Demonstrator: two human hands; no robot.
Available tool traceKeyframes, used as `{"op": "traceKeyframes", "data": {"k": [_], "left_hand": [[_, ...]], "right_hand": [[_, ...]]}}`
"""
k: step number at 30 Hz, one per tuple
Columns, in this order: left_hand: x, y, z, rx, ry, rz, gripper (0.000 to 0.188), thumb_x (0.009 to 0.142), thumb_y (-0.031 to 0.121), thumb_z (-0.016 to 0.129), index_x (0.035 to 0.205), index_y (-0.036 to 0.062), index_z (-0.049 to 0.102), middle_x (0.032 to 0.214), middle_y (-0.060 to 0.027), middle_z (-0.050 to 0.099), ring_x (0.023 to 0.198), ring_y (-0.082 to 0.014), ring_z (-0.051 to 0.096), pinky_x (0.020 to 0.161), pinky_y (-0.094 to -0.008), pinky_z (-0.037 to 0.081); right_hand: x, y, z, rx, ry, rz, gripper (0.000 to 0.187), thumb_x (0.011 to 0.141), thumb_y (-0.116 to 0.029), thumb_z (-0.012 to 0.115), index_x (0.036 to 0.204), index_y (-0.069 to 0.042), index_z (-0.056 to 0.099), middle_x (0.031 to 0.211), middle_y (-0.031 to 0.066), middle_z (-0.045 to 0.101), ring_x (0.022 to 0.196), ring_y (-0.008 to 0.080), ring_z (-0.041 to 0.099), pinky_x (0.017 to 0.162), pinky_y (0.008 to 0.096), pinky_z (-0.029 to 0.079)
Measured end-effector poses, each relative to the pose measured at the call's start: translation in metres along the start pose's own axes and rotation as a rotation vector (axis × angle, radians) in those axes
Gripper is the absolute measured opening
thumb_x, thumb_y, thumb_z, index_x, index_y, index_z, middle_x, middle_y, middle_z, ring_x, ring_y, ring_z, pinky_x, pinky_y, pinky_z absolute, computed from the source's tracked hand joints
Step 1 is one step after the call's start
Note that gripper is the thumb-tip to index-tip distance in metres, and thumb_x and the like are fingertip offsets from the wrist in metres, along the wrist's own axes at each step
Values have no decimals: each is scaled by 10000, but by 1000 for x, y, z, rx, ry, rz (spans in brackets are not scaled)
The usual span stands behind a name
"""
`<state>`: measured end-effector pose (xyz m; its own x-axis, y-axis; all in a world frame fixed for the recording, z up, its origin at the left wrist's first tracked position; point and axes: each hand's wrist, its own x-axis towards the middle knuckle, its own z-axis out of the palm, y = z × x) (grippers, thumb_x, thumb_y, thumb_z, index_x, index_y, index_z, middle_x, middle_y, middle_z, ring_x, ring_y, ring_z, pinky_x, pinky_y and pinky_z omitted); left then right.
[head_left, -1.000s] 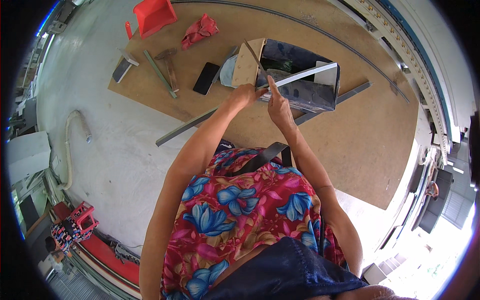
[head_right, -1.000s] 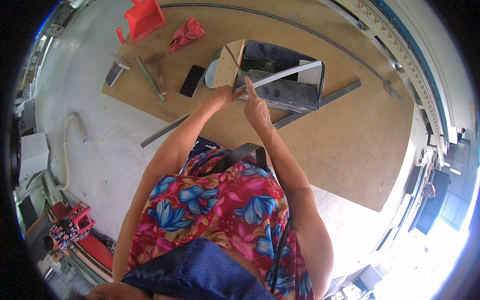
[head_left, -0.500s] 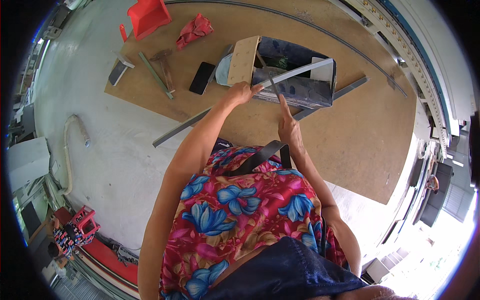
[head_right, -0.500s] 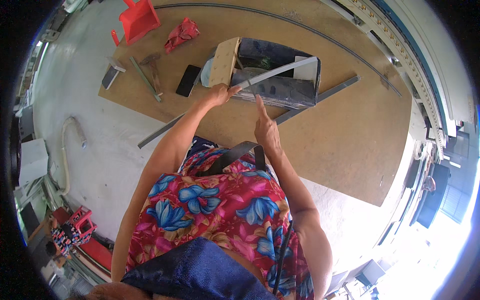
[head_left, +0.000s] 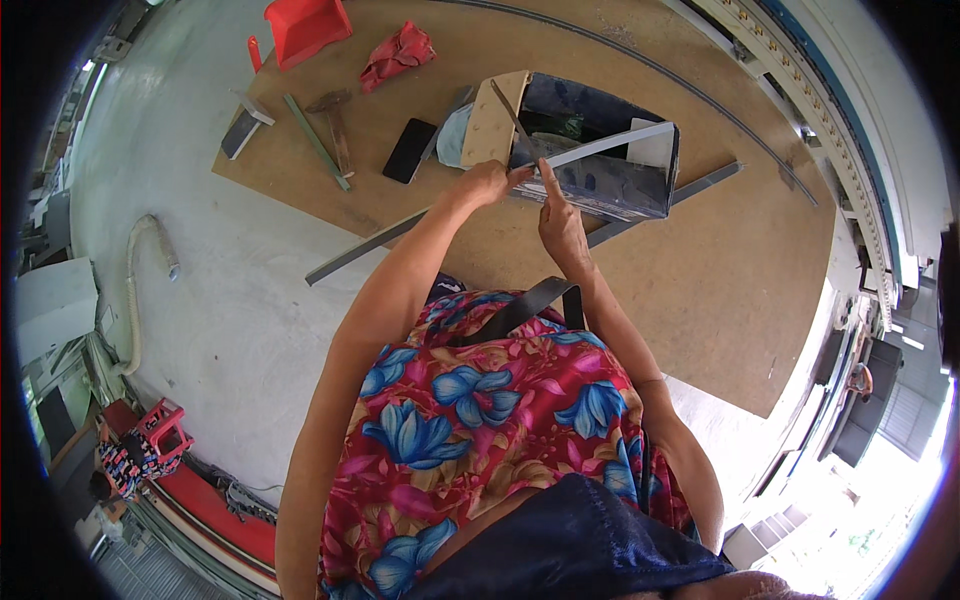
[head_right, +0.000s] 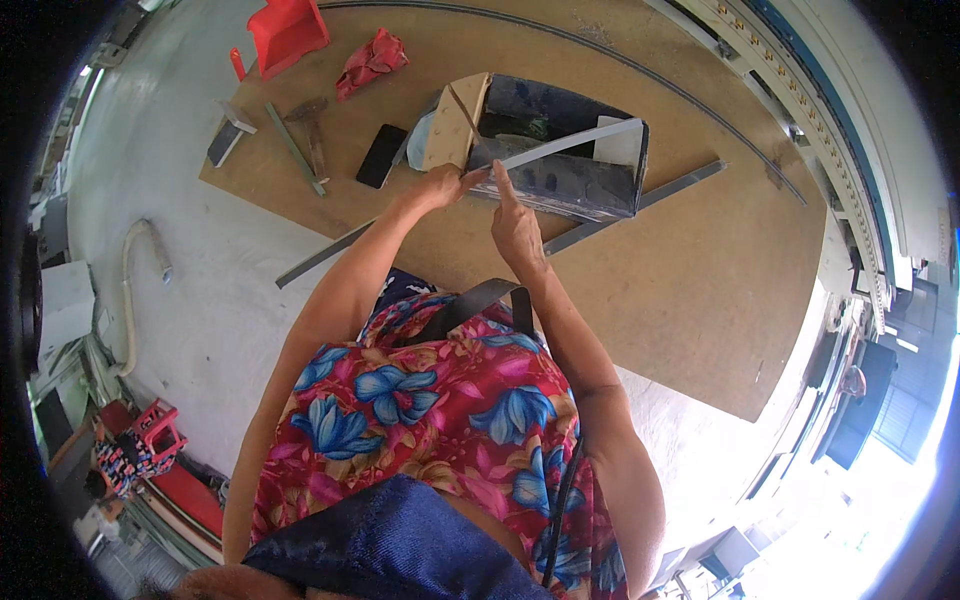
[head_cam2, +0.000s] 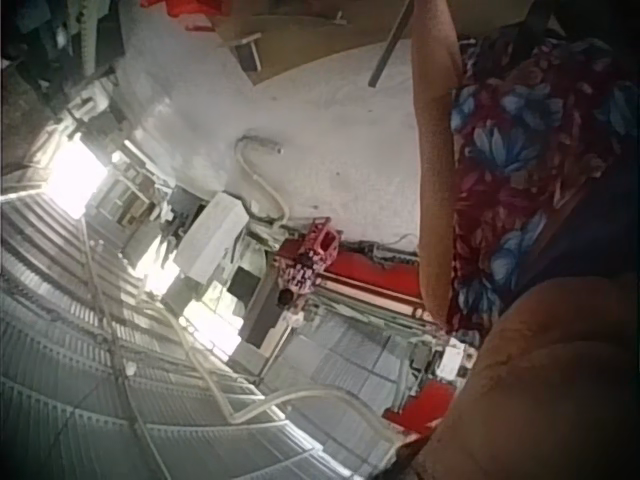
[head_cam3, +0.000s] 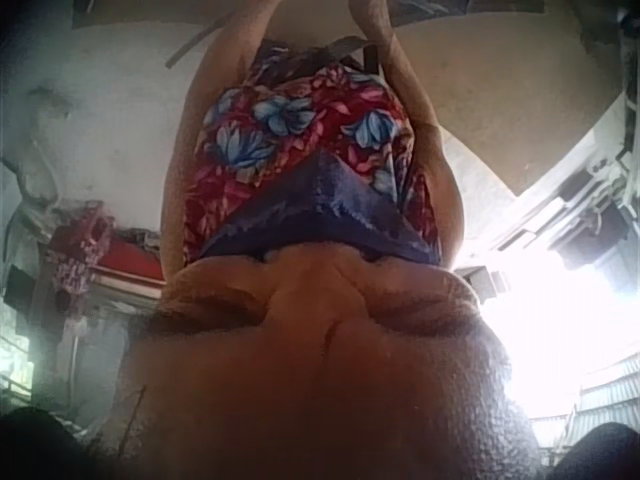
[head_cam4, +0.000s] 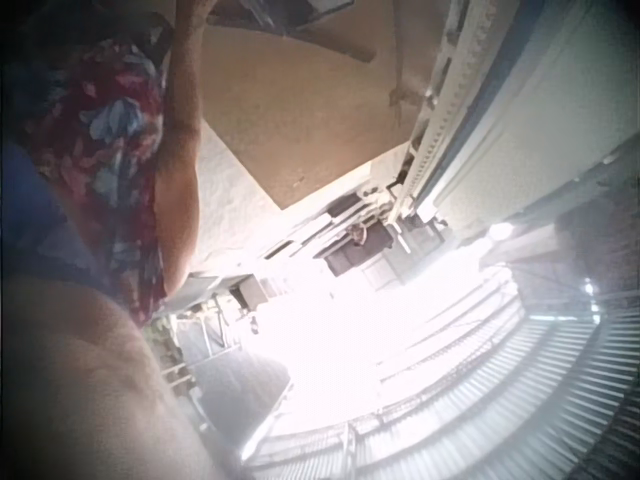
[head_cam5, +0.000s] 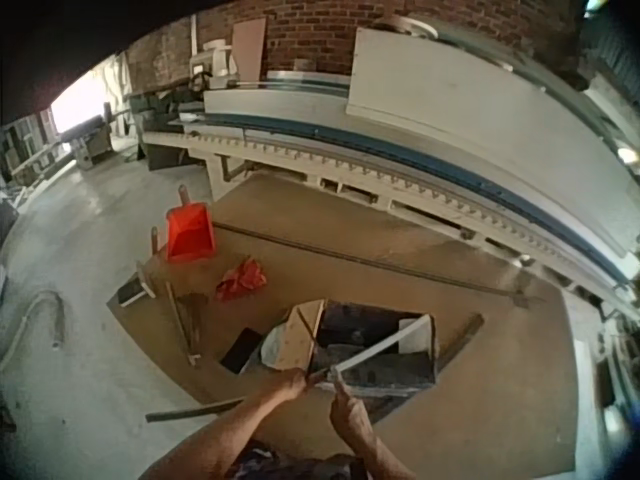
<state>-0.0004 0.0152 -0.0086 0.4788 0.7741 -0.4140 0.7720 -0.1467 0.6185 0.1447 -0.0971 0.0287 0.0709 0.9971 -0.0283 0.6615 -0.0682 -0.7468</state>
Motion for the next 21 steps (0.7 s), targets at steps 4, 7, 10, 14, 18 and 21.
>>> {"op": "traceKeyframes", "data": {"k": [4, 7, 10, 14, 18, 21], "left_hand": [[3, -4, 0, 9, 5, 24, 816, 845, 693, 378, 743, -70, 650, 727, -285, 620, 797, -415, 637, 656, -462, 486], [2, 1, -3, 20, -54, -19, 822, 838, 699, 384, 737, -73, 645, 718, -272, 624, 774, -404, 643, 658, -452, 485], [4, -3, -8, -49, -128, -39, 824, 832, 708, 387, 711, -69, 634, 680, -250, 620, 732, -386, 644, 649, -446, 483], [4, -6, -2, -34, -89, 17, 779, 859, 690, 357, 607, -14, 575, 548, -159, 560, 562, -296, 574, 604, -410, 453], [6, -5, -6, 29, -114, 48, 789, 863, 676, 363, 676, -38, 640, 634, -226, 601, 733, -338, 643, 649, -434, 479], [4, -7, -2, -18, -114, 100, 786, 862, 680, 362, 680, -29, 649, 643, -232, 603, 727, -334, 644, 627, -438, 475]], "right_hand": [[11, -5, 0, 5, -32, -12, 636, 831, 73, 402, 1422, -128, 277, 1081, 337, 541, 923, 468, 557, 715, 500, 439], [11, -9, -1, -46, -84, 108, 646, 827, 71, 406, 1425, -128, 266, 1085, 334, 542, 923, 468, 557, 720, 508, 438], [-18, 8, 6, -8, 37, -35, 654, 817, 75, 417, 1422, -125, 269, 1080, 335, 542, 878, 468, 570, 715, 510, 444], [-18, 6, -2, 5, 25, -57, 654, 812, 80, 423, 1417, -122, 275, 1097, 322, 542, 894, 466, 567, 727, 505, 447], [23, -13, 4, -54, -85, 69, 652, 818, 83, 410, 1419, -127, 268, 1124, 308, 538, 908, 470, 560, 728, 510, 443], [5, 8, 16, 24, 131, -196, 725, 783, 57, 444, 1438, -176, 236, 872, 310, 592, 708, 451, 596, 603, 497, 443]]}}
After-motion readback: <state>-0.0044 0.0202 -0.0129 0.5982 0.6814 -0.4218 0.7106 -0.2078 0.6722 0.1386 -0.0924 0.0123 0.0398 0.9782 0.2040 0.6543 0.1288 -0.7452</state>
